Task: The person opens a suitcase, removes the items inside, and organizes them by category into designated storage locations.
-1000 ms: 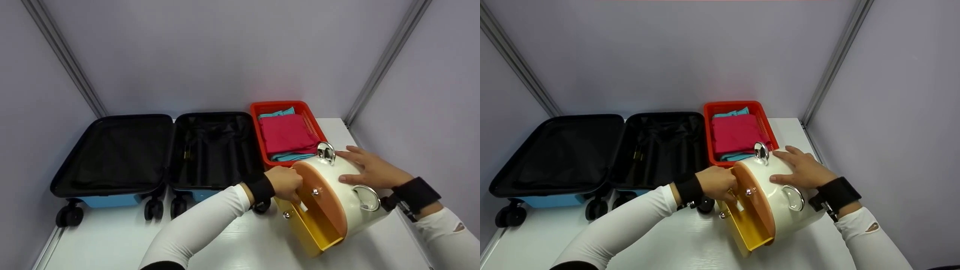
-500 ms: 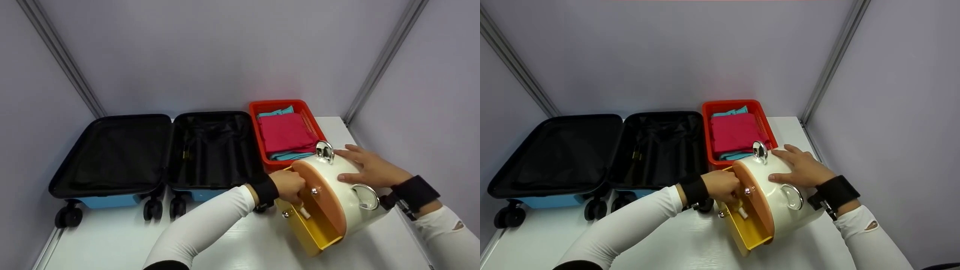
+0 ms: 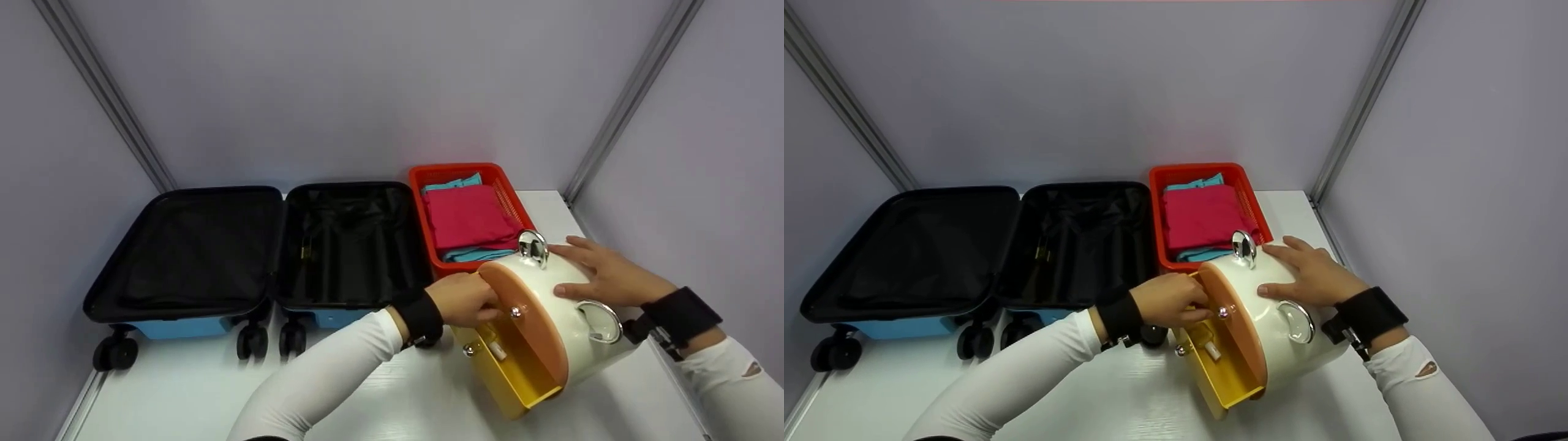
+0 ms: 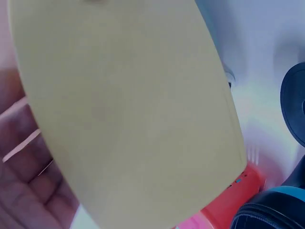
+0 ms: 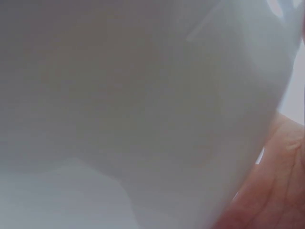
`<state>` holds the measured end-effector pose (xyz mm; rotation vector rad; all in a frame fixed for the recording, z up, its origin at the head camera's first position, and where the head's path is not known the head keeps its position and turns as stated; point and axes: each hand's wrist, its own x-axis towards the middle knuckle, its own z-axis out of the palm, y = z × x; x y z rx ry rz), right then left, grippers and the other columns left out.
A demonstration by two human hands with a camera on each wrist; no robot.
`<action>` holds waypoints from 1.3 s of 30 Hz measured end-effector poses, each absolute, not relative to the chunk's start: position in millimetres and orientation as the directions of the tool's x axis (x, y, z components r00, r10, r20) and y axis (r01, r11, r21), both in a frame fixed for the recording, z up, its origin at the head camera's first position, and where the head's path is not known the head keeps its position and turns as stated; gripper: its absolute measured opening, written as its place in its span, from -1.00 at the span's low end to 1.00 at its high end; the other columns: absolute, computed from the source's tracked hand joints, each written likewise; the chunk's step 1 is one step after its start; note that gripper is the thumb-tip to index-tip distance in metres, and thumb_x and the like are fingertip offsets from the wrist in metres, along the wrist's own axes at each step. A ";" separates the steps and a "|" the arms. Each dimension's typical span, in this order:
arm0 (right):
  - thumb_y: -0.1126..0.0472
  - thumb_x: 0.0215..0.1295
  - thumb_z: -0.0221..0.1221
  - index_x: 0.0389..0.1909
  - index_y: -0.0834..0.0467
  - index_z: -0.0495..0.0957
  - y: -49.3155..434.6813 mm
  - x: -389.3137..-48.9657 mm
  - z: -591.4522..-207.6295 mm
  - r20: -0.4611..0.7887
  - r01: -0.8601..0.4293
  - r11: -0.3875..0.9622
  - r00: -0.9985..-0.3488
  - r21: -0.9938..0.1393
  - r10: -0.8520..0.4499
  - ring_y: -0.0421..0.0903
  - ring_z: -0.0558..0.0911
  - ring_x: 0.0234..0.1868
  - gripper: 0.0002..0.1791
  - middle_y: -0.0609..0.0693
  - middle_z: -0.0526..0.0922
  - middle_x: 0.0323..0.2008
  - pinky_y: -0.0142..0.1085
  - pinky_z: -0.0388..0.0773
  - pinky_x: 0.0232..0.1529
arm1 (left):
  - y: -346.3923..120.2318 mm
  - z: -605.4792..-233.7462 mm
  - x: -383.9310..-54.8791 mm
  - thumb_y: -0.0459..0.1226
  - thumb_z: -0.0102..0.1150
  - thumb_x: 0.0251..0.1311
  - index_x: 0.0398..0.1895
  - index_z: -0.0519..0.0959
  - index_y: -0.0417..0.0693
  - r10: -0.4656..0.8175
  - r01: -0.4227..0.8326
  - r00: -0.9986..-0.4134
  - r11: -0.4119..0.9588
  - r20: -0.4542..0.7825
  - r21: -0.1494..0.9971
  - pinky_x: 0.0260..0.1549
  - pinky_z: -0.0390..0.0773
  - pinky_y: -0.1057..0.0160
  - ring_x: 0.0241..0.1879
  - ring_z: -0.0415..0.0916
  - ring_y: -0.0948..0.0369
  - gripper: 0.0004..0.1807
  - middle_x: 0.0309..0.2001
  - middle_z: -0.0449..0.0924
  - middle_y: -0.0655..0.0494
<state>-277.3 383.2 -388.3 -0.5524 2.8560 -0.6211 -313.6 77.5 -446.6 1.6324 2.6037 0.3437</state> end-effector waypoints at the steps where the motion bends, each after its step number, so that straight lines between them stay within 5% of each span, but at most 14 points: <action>1: -0.15 0.38 0.45 0.63 0.07 0.36 383.3 -277.4 -388.2 -0.084 -0.318 0.845 -0.918 -0.431 -0.388 0.64 0.19 0.58 -0.10 0.48 0.16 0.64 0.64 0.17 0.39 | 75.2 -446.0 -312.8 -0.13 0.25 0.51 -0.42 0.69 0.07 0.889 0.883 -0.445 0.416 0.107 0.216 -0.24 0.50 0.31 -0.31 0.48 0.30 -0.73 -0.42 0.52 0.27; 8: -0.10 0.37 0.47 0.62 0.10 0.38 384.7 -278.2 -389.9 -0.070 -0.336 0.834 -0.912 -0.437 -0.404 0.67 0.22 0.55 -0.11 0.50 0.18 0.62 0.64 0.20 0.37 | 52.8 -437.9 -297.1 -0.10 0.24 0.54 -0.44 0.68 0.04 0.850 0.883 -0.468 0.441 0.242 0.160 -0.29 0.49 0.30 -0.35 0.55 0.26 -0.68 -0.44 0.59 0.20; 18: -0.10 0.38 0.46 0.62 0.11 0.37 386.1 -277.0 -388.1 -0.076 -0.333 0.840 -0.913 -0.428 -0.401 0.64 0.23 0.55 -0.11 0.49 0.18 0.62 0.64 0.21 0.37 | 25.6 -465.1 -270.0 -0.02 0.19 0.59 -0.53 0.65 0.12 0.883 0.954 -0.298 0.290 0.361 0.078 -0.48 0.42 0.36 -0.47 0.54 0.32 -0.58 -0.50 0.60 0.24; 22: -0.09 0.37 0.47 0.62 0.11 0.38 385.3 -277.6 -387.2 -0.069 -0.338 0.835 -0.912 -0.434 -0.405 0.64 0.23 0.55 -0.11 0.49 0.19 0.62 0.64 0.21 0.37 | 23.2 -482.8 -263.9 0.09 0.18 0.56 -0.43 0.70 0.20 0.892 0.925 -0.380 0.368 0.247 0.095 -0.55 0.37 0.39 -0.49 0.56 0.38 -0.62 -0.45 0.66 0.36; 27: -0.10 0.38 0.46 0.62 0.10 0.38 385.0 -277.0 -387.6 -0.072 -0.329 0.835 -0.914 -0.441 -0.399 0.64 0.20 0.57 -0.12 0.49 0.17 0.63 0.65 0.18 0.38 | 26.3 -502.4 -260.2 0.18 0.21 0.50 -0.29 0.77 0.23 0.849 0.863 -0.506 0.497 0.152 0.095 -0.46 0.56 0.33 -0.35 0.69 0.37 -0.64 -0.25 0.76 0.40; 39: -0.10 0.38 0.46 0.62 0.09 0.37 387.4 -275.9 -385.1 -0.085 -0.321 0.841 -0.915 -0.435 -0.394 0.65 0.17 0.58 -0.12 0.49 0.16 0.63 0.66 0.16 0.37 | 53.2 -500.3 -264.3 0.14 0.11 0.60 -0.24 0.64 0.11 0.823 0.821 -0.567 0.561 0.035 0.102 -0.49 0.47 0.25 -0.38 0.59 0.29 -0.62 -0.26 0.66 0.24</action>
